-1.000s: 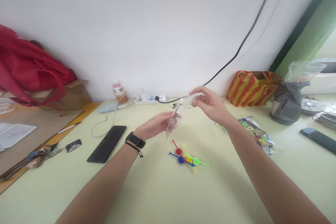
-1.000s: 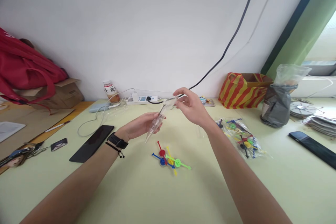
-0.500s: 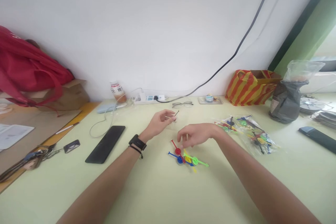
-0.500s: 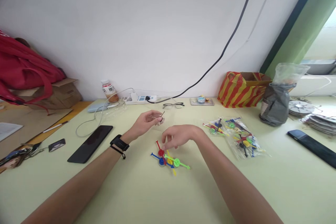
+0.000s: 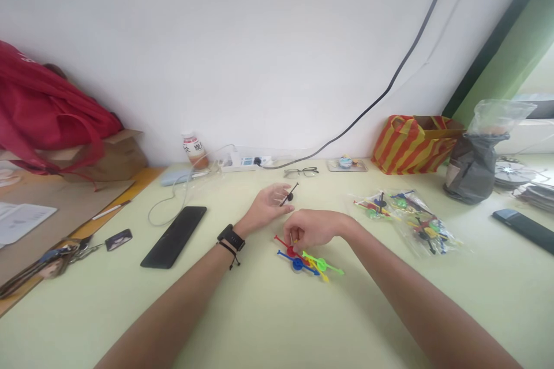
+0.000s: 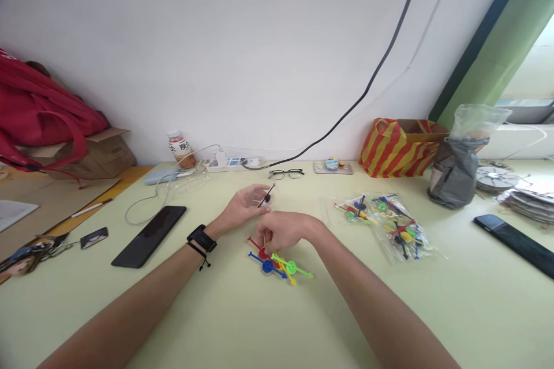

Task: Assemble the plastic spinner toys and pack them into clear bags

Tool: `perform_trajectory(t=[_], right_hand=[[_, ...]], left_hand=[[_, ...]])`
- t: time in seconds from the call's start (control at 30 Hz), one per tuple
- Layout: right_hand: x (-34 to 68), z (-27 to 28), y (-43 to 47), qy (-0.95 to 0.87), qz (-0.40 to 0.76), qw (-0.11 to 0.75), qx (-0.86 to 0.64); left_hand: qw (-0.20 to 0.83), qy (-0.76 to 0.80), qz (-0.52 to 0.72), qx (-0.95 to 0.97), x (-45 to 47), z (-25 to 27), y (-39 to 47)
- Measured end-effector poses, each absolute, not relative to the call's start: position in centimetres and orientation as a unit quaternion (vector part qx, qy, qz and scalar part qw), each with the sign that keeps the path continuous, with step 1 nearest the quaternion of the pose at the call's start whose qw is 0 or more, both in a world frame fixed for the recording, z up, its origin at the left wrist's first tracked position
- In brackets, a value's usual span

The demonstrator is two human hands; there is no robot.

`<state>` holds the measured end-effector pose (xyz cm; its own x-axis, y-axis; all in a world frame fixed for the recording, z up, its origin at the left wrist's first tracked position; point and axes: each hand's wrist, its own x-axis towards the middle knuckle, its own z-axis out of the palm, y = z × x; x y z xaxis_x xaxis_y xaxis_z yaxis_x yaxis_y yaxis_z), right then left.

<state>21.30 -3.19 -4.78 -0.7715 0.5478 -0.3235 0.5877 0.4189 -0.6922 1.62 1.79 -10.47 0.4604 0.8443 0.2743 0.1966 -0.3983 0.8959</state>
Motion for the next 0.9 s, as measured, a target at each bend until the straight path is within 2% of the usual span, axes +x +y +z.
perform_trajectory(t=[0.23, 0.43, 0.63, 0.7, 0.8, 0.9], right_hand=[[23.4, -2.8, -3.0, 0.816, -0.48, -0.027, 0.321], [26.8, 0.9, -3.5, 0.771, -0.539, -0.169, 0.293], [28.3, 2.8, -4.1, 0.706, -0.422, -0.44, 0.36], [28.2, 3.0, -4.1, 0.683, -0.388, -0.5, 0.365], [27.6, 3.2, -4.3, 0.669, -0.367, -0.535, 0.362], [27.1, 3.4, -4.6, 0.68, -0.352, -0.527, 0.369]], left_hand=[[0.485, 0.331, 0.374, 0.718, 2.1, -10.3, 1.3], [0.545, 0.302, 0.34, 0.704, 2.6, -10.4, 0.5], [0.502, 0.325, 0.359, 0.717, 3.0, -11.7, 0.4], [0.477, 0.322, 0.376, 0.726, 3.0, -11.8, 0.4], [0.451, 0.325, 0.393, 0.733, 3.0, -11.7, 0.3], [0.443, 0.338, 0.389, 0.734, 3.0, -11.6, 0.2]])
